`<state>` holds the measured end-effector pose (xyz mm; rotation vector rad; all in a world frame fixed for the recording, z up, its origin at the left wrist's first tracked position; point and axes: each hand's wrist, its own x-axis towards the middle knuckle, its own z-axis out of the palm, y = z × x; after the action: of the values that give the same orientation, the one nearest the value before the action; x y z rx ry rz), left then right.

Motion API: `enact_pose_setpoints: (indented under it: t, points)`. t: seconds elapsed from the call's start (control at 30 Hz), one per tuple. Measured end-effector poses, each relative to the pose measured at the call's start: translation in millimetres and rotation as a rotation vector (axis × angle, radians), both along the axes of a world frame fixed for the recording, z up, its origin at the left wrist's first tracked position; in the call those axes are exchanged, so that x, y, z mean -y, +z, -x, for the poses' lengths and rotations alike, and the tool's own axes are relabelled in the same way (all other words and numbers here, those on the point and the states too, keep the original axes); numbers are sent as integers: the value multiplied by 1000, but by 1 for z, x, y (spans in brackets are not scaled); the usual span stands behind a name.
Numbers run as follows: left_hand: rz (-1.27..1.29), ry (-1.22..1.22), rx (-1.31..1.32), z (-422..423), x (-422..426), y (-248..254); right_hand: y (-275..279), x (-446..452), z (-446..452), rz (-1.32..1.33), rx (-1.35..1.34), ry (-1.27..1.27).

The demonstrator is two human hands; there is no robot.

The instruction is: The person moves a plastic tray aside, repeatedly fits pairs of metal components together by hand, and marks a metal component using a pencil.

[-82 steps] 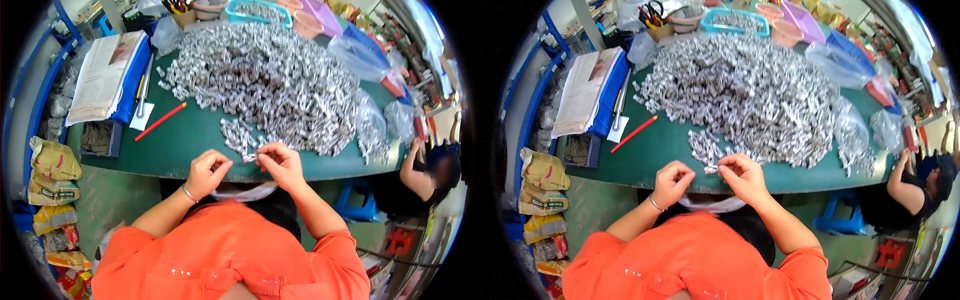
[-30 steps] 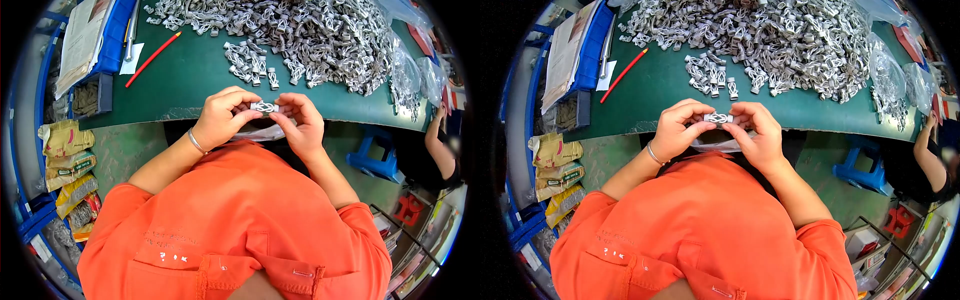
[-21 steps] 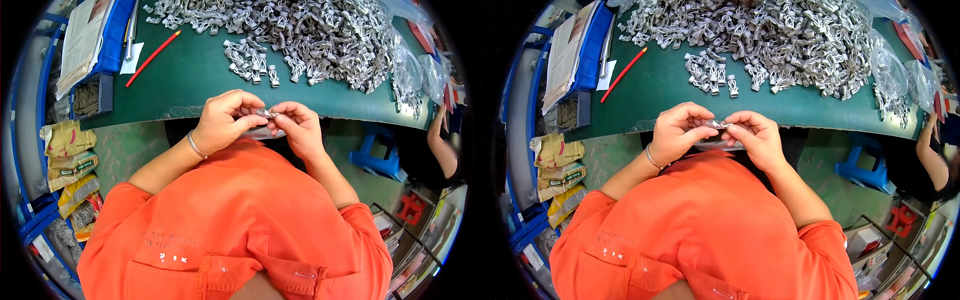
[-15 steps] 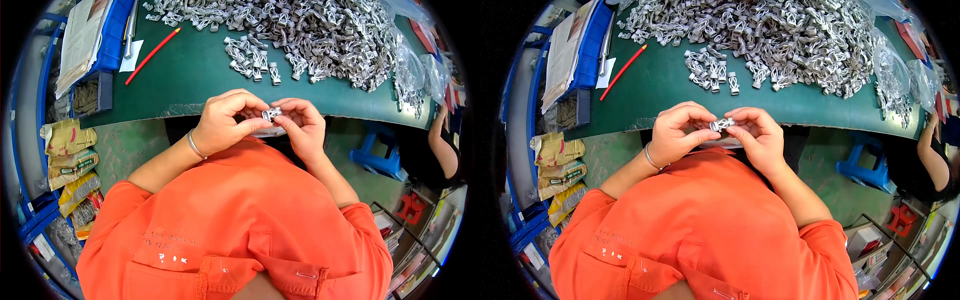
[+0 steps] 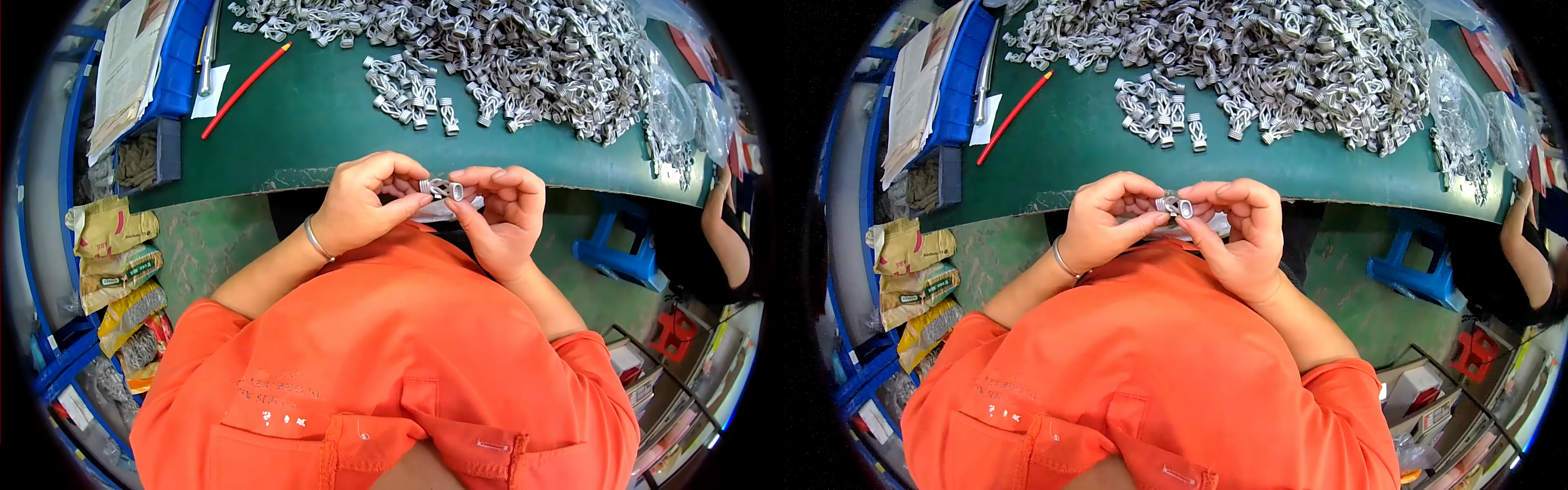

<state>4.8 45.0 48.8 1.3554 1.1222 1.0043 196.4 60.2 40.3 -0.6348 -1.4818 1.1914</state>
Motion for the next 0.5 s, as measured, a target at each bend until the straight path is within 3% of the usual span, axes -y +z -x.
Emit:
enact_pose_setpoints:
  t: [0.5]
  points:
    - [-115,-7,19,3,5,1,-8,5,-3,362,-89,-29]
